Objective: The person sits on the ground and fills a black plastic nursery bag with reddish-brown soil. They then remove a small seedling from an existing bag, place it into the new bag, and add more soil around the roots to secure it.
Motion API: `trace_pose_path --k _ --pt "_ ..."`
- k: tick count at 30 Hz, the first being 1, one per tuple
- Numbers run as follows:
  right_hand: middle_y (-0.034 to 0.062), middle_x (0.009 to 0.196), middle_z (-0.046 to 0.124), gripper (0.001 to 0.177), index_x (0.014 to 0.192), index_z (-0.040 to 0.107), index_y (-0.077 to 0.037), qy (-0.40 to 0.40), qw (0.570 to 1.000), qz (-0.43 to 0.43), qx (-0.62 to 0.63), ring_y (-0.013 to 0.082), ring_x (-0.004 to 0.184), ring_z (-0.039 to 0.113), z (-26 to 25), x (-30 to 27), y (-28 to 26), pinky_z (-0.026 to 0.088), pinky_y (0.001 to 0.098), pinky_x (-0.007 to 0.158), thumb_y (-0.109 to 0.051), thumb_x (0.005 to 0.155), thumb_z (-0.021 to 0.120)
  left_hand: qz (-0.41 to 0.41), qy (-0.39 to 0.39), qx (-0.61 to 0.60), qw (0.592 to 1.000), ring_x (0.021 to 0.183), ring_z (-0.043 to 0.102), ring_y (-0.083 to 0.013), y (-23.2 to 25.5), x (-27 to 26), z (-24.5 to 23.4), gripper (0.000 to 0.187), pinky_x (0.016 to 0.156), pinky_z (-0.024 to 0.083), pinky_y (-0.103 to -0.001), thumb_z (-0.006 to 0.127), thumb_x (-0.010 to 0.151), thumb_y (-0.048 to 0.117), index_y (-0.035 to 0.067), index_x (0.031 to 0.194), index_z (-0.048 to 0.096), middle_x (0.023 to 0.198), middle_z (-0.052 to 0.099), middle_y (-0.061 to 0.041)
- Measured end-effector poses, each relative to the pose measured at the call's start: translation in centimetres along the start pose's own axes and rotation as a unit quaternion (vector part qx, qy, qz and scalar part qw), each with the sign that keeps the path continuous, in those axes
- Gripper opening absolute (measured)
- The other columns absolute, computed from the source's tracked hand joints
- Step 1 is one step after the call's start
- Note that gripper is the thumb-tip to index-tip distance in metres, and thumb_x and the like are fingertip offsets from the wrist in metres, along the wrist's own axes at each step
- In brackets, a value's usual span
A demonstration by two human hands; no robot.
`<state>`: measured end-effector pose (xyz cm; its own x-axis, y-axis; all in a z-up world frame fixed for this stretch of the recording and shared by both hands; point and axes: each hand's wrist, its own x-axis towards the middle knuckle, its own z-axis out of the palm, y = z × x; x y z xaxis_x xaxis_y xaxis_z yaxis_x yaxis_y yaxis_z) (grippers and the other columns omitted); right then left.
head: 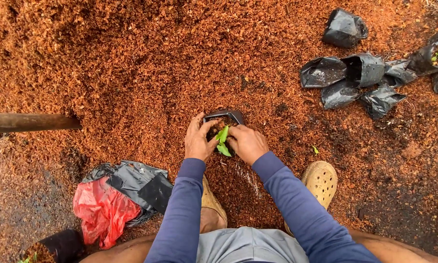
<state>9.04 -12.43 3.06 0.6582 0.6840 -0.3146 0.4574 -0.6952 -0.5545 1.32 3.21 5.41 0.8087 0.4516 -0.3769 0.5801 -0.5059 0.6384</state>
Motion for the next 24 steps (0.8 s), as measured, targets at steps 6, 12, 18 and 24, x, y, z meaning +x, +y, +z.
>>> trace_pose_path --k 6,12,18,24 --pt "0.0051 0.115 0.069 0.025 0.114 0.074 -0.019 -0.038 0.997 -0.066 -0.002 0.0287 0.087 0.072 -3.3 0.0 -0.6 0.058 0.0447 0.079 -0.014 0.098 0.055 -0.066 -0.012 -0.028 0.997 0.153 0.021 -0.0390 -0.3 0.2 0.3 0.037 0.124 0.019 -0.064 0.071 0.093 0.019 0.031 0.126 0.062 0.164 0.029 -0.009" --pt "0.0003 0.126 0.052 0.044 0.136 0.055 -0.033 0.045 0.997 0.033 -0.048 0.0270 0.114 0.063 -1.1 5.3 2.6 0.056 0.0447 0.089 -0.037 0.095 0.067 -0.015 -0.028 0.034 0.999 0.154 0.022 -0.0365 -1.7 0.2 1.0 0.031 0.124 0.019 -0.063 0.070 0.093 0.020 0.026 0.123 0.068 0.165 0.029 -0.005" --pt "-0.0113 0.113 0.061 0.010 0.108 0.061 -0.039 0.009 0.988 0.012 -0.153 0.0090 0.097 0.064 1.9 9.2 4.0 0.045 0.0190 0.070 -0.041 0.101 0.055 -0.034 -0.030 0.007 0.999 0.154 0.021 -0.0353 -2.1 0.7 1.3 0.027 0.125 0.019 -0.061 0.072 0.091 0.021 0.028 0.117 0.071 0.166 0.030 -0.004" --pt "0.0001 0.115 0.066 0.013 0.112 0.063 -0.031 0.017 0.980 -0.103 -0.168 0.0202 0.103 0.069 -2.5 8.5 0.0 0.053 0.0215 0.066 -0.036 0.101 0.058 -0.047 -0.056 0.004 0.997 0.155 0.021 -0.0334 -2.6 1.4 1.6 0.030 0.125 0.019 -0.060 0.073 0.092 0.025 0.028 0.121 0.070 0.166 0.030 -0.002"
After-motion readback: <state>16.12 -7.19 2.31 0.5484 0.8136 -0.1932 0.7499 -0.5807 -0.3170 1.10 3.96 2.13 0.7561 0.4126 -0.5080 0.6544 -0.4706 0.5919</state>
